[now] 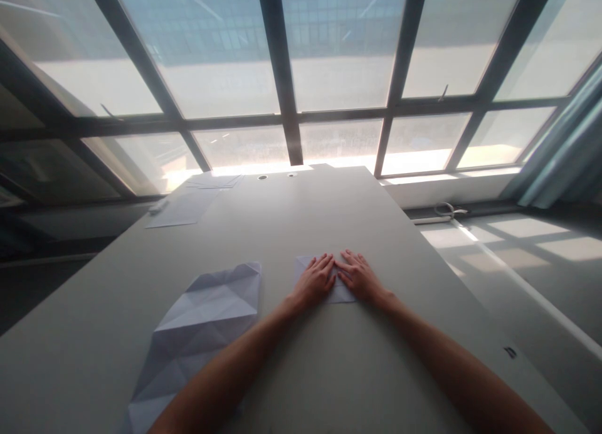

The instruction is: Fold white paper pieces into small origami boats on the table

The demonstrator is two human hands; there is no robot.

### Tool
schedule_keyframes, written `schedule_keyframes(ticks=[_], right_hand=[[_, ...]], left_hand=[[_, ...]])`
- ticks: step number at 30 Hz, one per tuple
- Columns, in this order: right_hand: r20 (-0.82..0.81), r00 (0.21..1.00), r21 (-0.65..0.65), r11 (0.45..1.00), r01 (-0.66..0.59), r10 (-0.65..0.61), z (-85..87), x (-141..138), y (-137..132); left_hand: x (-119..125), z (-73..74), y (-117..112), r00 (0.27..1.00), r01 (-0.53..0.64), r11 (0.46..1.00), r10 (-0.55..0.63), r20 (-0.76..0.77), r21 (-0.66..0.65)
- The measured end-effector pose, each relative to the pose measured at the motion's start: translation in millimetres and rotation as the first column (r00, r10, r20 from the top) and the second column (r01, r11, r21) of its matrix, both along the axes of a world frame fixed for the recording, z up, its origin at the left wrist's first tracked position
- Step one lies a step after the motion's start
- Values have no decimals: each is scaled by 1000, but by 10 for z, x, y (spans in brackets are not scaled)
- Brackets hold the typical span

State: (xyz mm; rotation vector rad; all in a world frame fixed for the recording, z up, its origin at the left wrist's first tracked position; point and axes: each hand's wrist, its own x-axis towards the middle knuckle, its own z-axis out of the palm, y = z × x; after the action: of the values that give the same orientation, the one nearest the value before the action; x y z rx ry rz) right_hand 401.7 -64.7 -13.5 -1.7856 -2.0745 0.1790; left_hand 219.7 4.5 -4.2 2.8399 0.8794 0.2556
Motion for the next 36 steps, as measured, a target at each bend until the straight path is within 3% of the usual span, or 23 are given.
schedule_keyframes(ticks=[6,16,22,36], right_hand=[[1,1000,5,1000,7,-7,6,8,4],[-28,999,83,996,42,-39,42,15,-1],[-75,994,71,994,83,-78,3,40,12],[85,936,-48,937,347,-342,-12,45,9]], left_hand=[[-1,1,-9,1000,-5,1000,5,-26,14],[-24,-32,-33,981,-187,981,189,-43,47],[-36,-49,-17,982,-181,982,183,-37,46],[-35,-54,14,989,-119,992,122,-88,36]])
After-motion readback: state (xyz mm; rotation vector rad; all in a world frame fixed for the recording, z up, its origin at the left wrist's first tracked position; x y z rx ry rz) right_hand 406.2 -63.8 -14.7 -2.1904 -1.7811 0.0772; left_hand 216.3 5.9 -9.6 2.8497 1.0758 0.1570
